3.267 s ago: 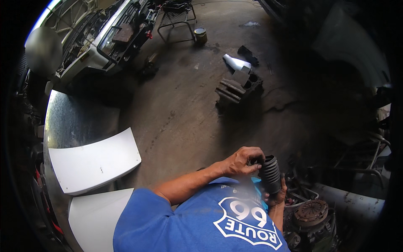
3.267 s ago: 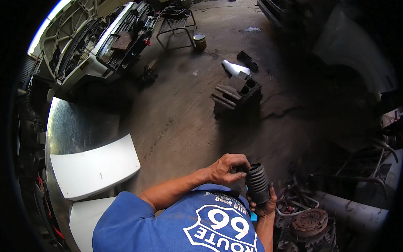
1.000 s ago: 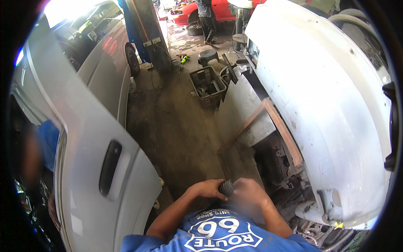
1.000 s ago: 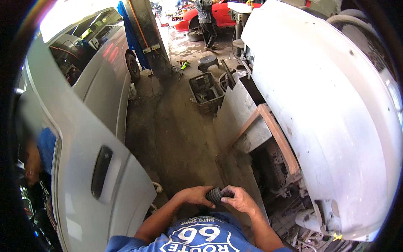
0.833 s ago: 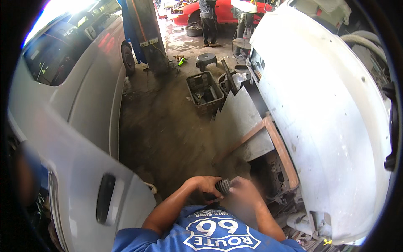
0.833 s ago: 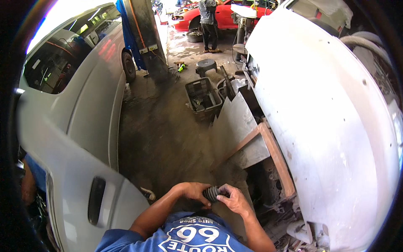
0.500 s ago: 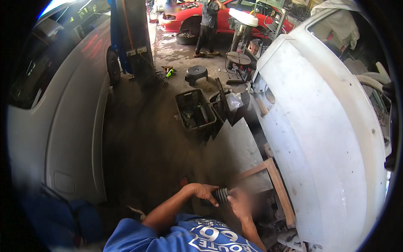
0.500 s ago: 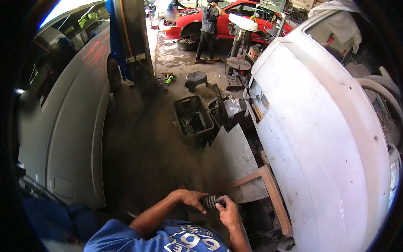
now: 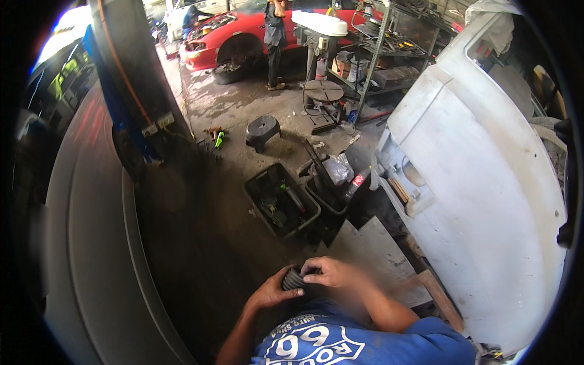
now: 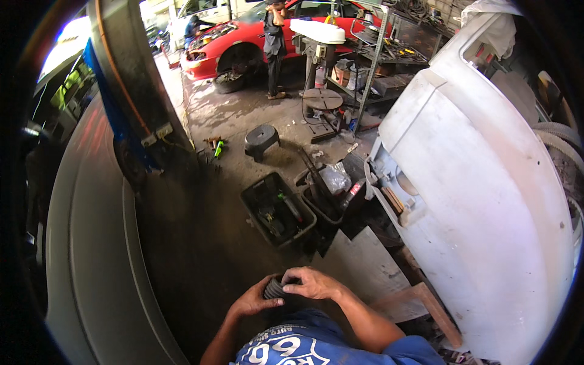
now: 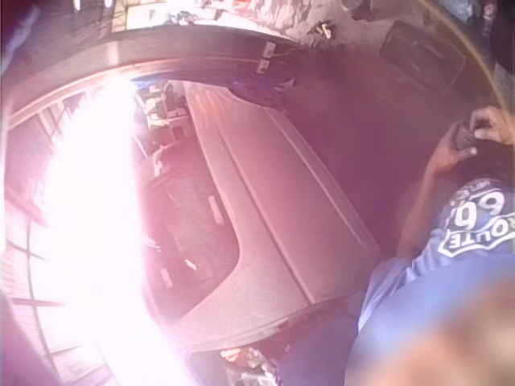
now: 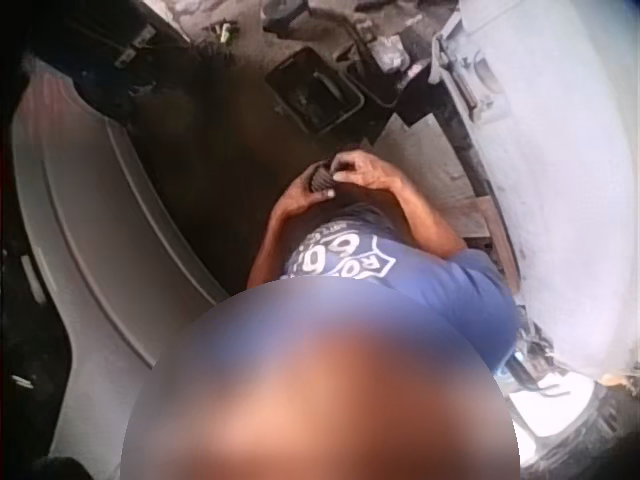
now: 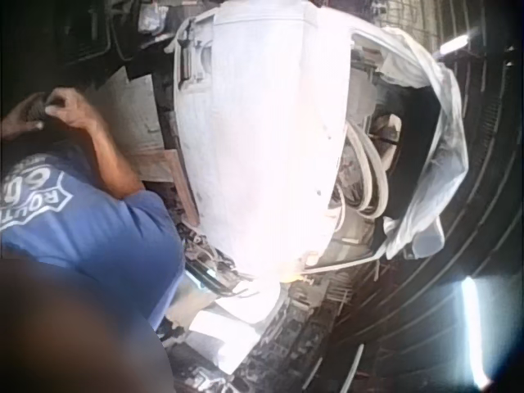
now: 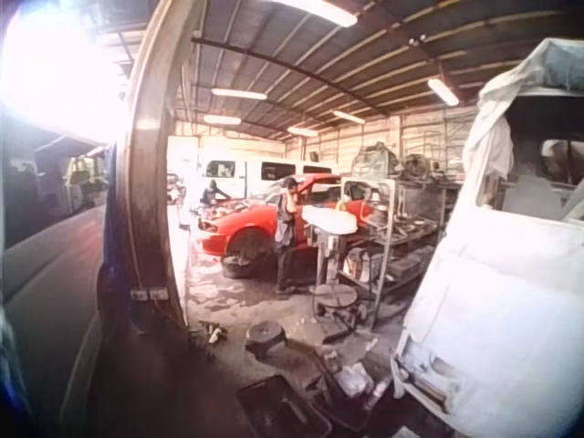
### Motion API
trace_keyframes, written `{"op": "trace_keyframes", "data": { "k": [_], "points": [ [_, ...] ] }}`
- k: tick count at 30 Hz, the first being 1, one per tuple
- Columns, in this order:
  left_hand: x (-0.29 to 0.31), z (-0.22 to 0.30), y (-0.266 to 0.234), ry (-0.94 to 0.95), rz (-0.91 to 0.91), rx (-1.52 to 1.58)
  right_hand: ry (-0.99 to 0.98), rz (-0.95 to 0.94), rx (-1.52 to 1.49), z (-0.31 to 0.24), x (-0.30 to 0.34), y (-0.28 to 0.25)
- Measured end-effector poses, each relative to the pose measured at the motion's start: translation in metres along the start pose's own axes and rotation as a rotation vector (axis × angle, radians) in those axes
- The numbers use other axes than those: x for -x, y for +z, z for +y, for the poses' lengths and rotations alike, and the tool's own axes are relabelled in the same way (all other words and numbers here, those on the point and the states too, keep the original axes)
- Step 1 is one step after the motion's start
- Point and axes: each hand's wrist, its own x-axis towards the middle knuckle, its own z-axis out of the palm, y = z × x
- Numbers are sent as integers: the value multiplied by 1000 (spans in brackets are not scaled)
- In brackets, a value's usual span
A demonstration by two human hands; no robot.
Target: The person uses a power drill to remove a bolt from a black rubber boot, then walks around the garage and installs the boot onto a vehicle's interior mechanism.
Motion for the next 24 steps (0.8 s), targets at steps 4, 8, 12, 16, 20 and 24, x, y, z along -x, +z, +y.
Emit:
{"op": "trace_keyframes", "data": {
  "k": [4,8,12,16,20,24],
  "points": [
    [-32,-3,-83,29,169,-297,87,-2,-65,15,-112,-1],
    [-76,18,-177,-90,199,-391,119,15,-40,14,-229,-29],
    [-117,32,-267,-112,209,-415,53,124,-86,-16,-314,-57],
    [-158,31,-348,-40,278,-291,-2,226,-30,-48,-396,-88],
    [-206,24,-436,101,275,-129,-105,340,22,-61,-479,-115],
    [-244,5,-541,53,59,-22,-98,159,-17,-62,-557,-151]
  ]
}}
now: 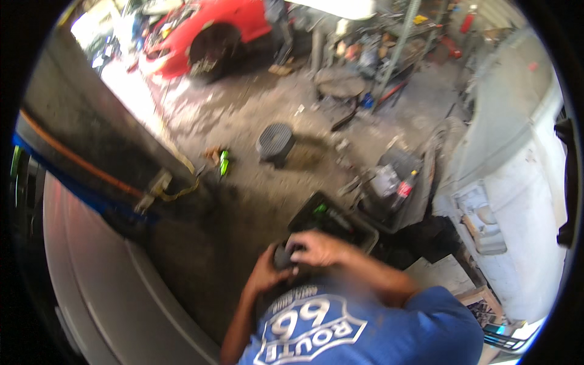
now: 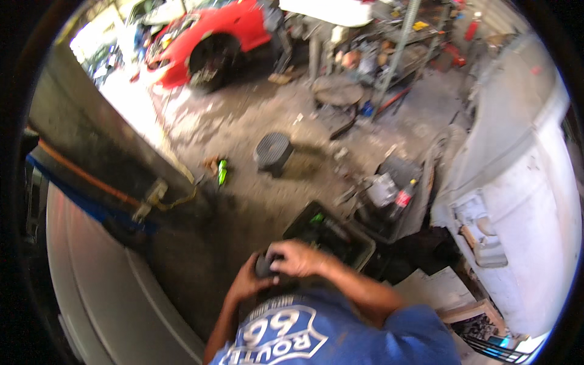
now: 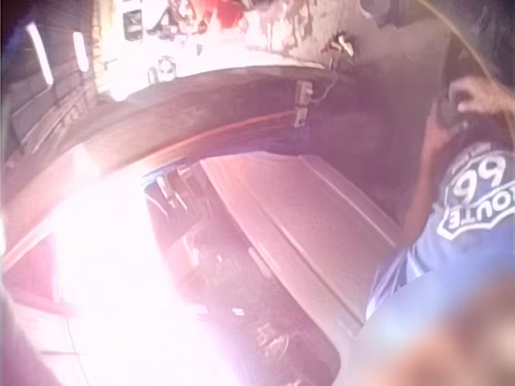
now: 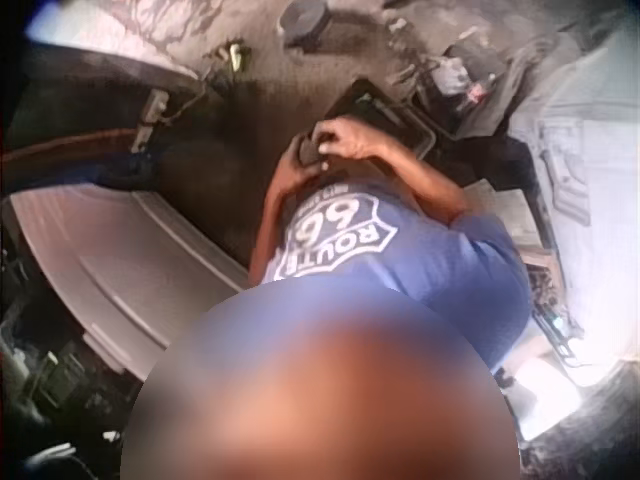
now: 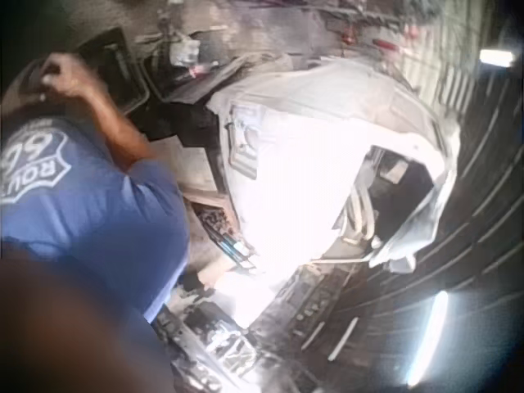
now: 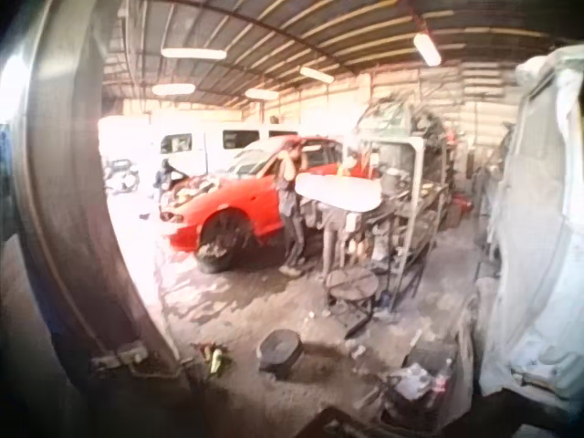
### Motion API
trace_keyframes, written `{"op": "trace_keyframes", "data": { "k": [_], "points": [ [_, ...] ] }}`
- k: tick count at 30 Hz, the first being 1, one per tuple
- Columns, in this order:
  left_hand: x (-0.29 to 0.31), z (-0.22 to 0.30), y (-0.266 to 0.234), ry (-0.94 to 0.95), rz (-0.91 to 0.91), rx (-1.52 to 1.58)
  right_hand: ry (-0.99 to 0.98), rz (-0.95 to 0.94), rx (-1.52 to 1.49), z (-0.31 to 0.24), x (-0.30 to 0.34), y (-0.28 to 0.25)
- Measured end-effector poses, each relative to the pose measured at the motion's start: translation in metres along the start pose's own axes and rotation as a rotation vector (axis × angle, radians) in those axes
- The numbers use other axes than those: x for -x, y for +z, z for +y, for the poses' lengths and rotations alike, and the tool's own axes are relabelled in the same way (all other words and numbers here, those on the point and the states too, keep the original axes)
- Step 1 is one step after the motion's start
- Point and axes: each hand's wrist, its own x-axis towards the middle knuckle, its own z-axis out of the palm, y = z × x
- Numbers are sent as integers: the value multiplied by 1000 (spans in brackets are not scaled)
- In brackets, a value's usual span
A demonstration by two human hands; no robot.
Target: The person uses a power drill to remove a bolt from a black rubber boot, then walks around the garage and installs the boot onto a vehicle's interior mechanism.
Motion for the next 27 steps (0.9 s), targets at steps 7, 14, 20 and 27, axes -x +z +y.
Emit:
{"op": "trace_keyframes", "data": {
  "k": [7,14,20,27],
  "points": [
    [-64,27,-149,-44,-191,-54,68,55,-32,-35,-123,-15],
    [-168,36,-240,39,-166,-187,233,322,-51,-33,-238,-52],
    [-301,27,-321,-7,-141,-143,203,475,-35,8,-367,-129],
    [-468,103,-429,205,-82,-143,137,257,115,15,-510,-302]
  ]
}}
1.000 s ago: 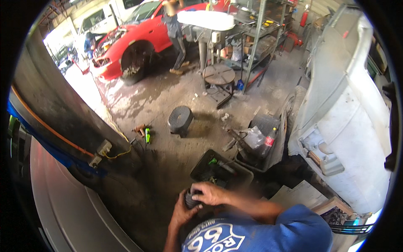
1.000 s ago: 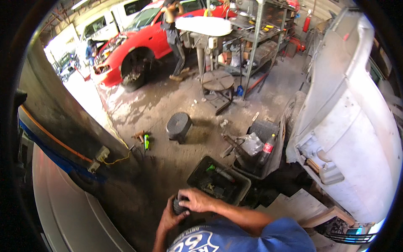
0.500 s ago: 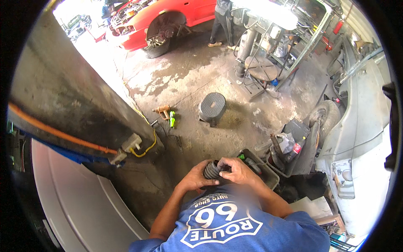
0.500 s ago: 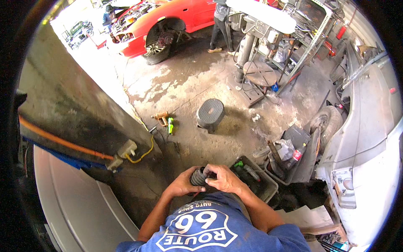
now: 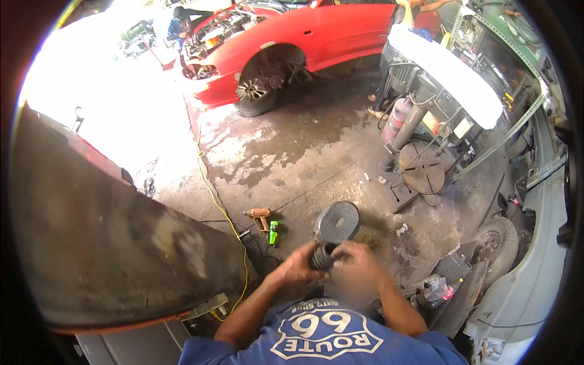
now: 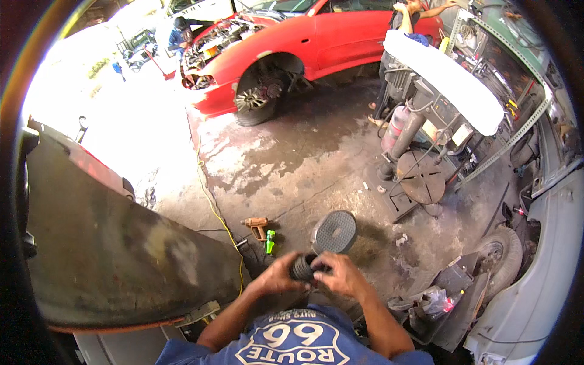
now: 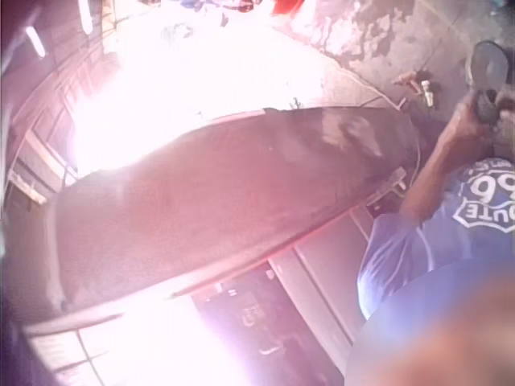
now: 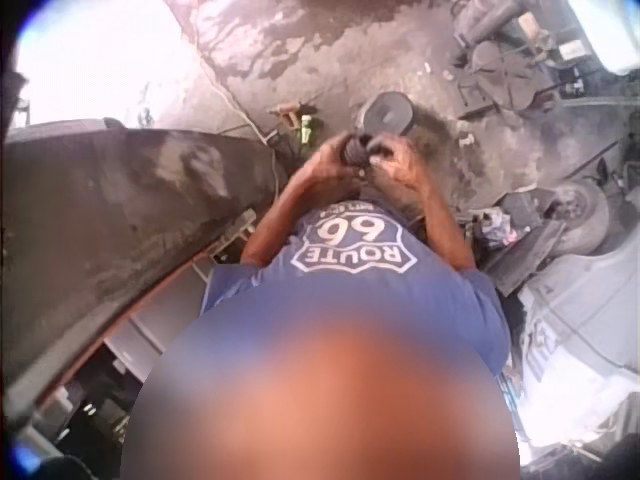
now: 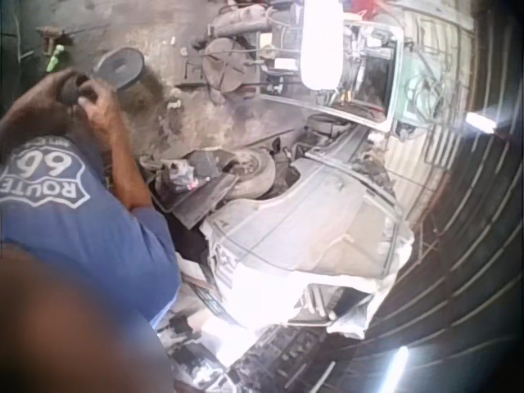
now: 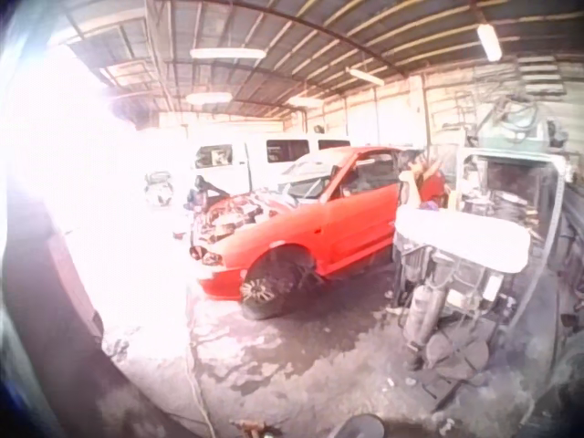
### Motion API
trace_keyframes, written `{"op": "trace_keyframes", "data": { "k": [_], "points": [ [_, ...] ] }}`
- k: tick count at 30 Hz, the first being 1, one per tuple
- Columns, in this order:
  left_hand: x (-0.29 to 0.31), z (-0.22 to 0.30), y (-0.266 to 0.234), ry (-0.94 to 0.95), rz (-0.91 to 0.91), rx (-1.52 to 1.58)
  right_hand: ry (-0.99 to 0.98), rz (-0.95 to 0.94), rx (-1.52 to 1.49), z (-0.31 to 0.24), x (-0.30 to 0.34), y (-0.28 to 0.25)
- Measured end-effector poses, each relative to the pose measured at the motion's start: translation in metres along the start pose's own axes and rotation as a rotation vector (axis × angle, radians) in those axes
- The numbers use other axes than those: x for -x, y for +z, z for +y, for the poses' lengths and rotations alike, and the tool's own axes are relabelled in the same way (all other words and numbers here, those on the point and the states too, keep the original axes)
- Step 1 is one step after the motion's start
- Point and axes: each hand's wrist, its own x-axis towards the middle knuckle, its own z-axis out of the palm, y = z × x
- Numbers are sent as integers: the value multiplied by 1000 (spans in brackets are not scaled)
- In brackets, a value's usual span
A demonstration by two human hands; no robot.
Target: The person uses a power drill to remove a bolt from a black rubber boot, then walks around the garage and installs the boot onto a vehicle's interior mechanism.
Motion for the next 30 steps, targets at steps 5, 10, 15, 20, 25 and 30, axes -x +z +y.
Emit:
{"op": "trace_keyframes", "data": {
  "k": [5,10,15,20,25,30],
  "points": [
    [-111,6,-75,134,241,-74,-328,177,142,-2,-122,-69],
    [-209,-1,-135,137,327,-97,-91,324,10,-8,-230,-116],
    [-325,-41,-198,234,347,-381,65,258,-44,28,-355,-136],
    [-452,-44,-283,185,232,-444,279,277,-19,54,-494,-190],
    [-568,-38,-352,208,96,-488,372,247,-215,83,-581,-251],
    [-696,-45,-386,297,-55,-493,420,299,-266,131,-648,-318]
  ]
}}
